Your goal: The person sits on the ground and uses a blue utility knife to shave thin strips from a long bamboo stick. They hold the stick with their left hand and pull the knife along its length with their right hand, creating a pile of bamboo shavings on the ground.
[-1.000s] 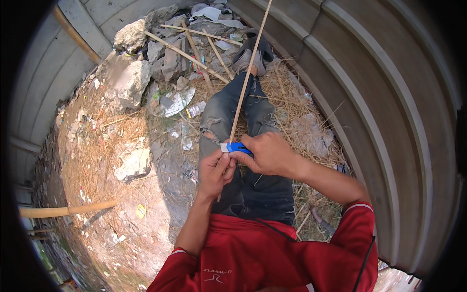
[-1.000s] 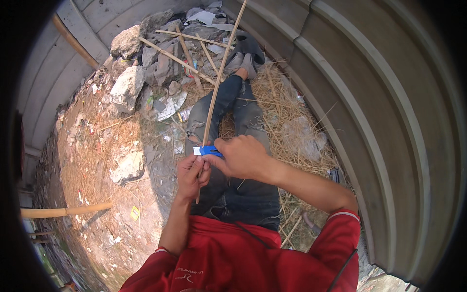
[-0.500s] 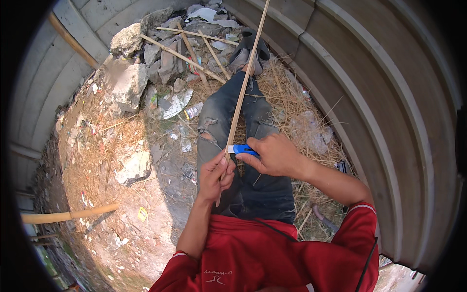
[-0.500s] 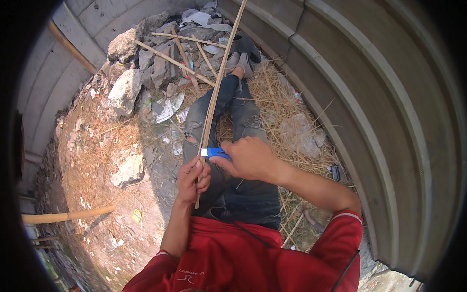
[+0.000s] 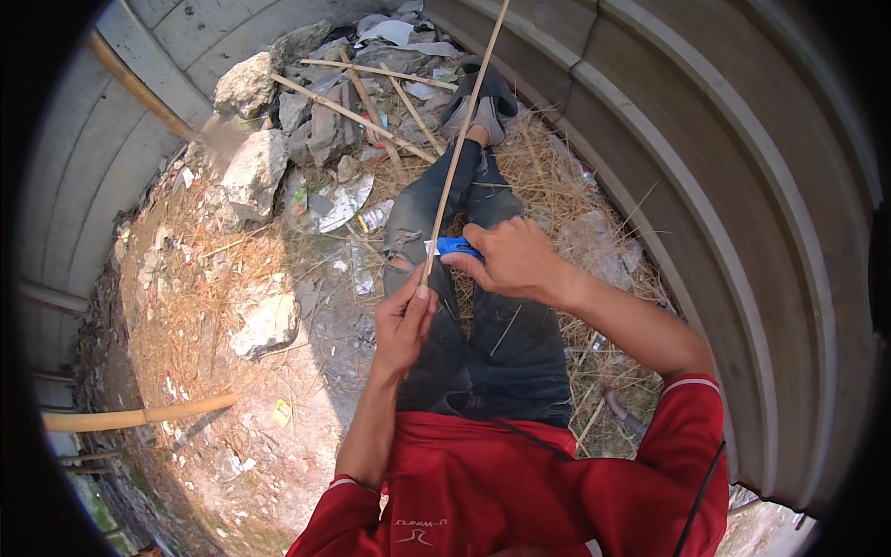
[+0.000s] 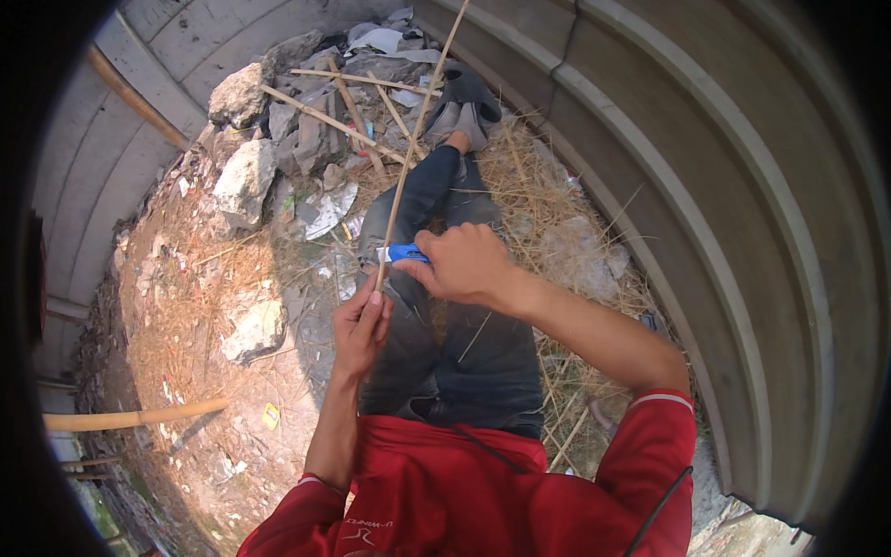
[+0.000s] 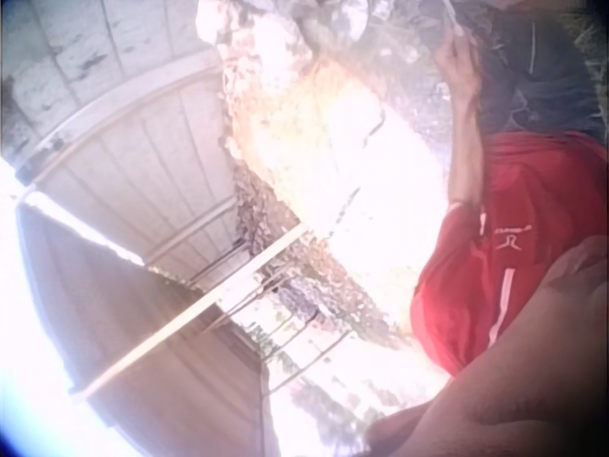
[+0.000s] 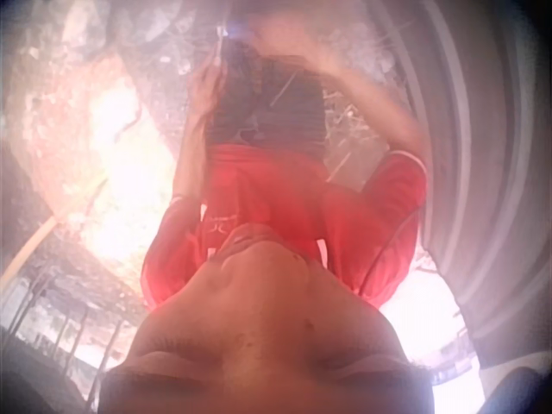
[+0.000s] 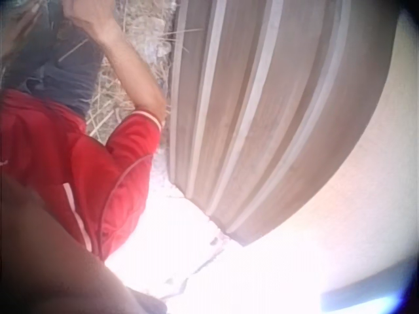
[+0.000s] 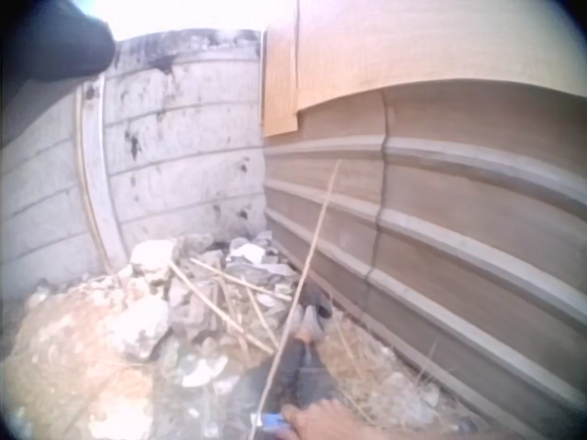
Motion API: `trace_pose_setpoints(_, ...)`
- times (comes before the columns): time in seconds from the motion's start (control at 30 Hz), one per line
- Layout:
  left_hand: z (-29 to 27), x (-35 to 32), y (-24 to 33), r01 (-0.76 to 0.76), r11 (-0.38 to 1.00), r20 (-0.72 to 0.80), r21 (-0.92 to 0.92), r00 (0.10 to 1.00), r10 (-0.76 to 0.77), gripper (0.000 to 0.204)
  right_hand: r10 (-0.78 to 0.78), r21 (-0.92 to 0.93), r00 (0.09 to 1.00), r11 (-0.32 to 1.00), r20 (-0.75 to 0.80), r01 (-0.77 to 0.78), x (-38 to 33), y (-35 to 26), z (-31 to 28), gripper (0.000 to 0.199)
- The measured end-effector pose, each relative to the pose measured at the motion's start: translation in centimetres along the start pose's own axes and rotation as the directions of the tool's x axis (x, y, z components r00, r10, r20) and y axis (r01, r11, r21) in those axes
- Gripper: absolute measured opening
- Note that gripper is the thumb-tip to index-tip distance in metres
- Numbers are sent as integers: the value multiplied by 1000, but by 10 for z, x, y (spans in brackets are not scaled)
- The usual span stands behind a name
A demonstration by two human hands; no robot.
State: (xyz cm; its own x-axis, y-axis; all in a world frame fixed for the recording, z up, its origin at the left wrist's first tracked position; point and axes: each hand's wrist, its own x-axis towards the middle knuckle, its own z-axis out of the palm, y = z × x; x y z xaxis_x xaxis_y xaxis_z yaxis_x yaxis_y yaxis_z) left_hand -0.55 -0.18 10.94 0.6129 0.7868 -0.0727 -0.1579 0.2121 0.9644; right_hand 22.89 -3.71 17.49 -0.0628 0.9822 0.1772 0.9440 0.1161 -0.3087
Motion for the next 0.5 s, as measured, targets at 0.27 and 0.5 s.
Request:
trace_pose_setpoints(0.27,-25,-82,-59,77,990,53,116,995,-84,41,563,46,765,814,-313,-580,46,175,-94,70)
trace_pose_setpoints(0.5,-76,-105,-27,154,938,68,309,981,-183,38,705,-2,574,631,-416,-776,12,285,-159,72)
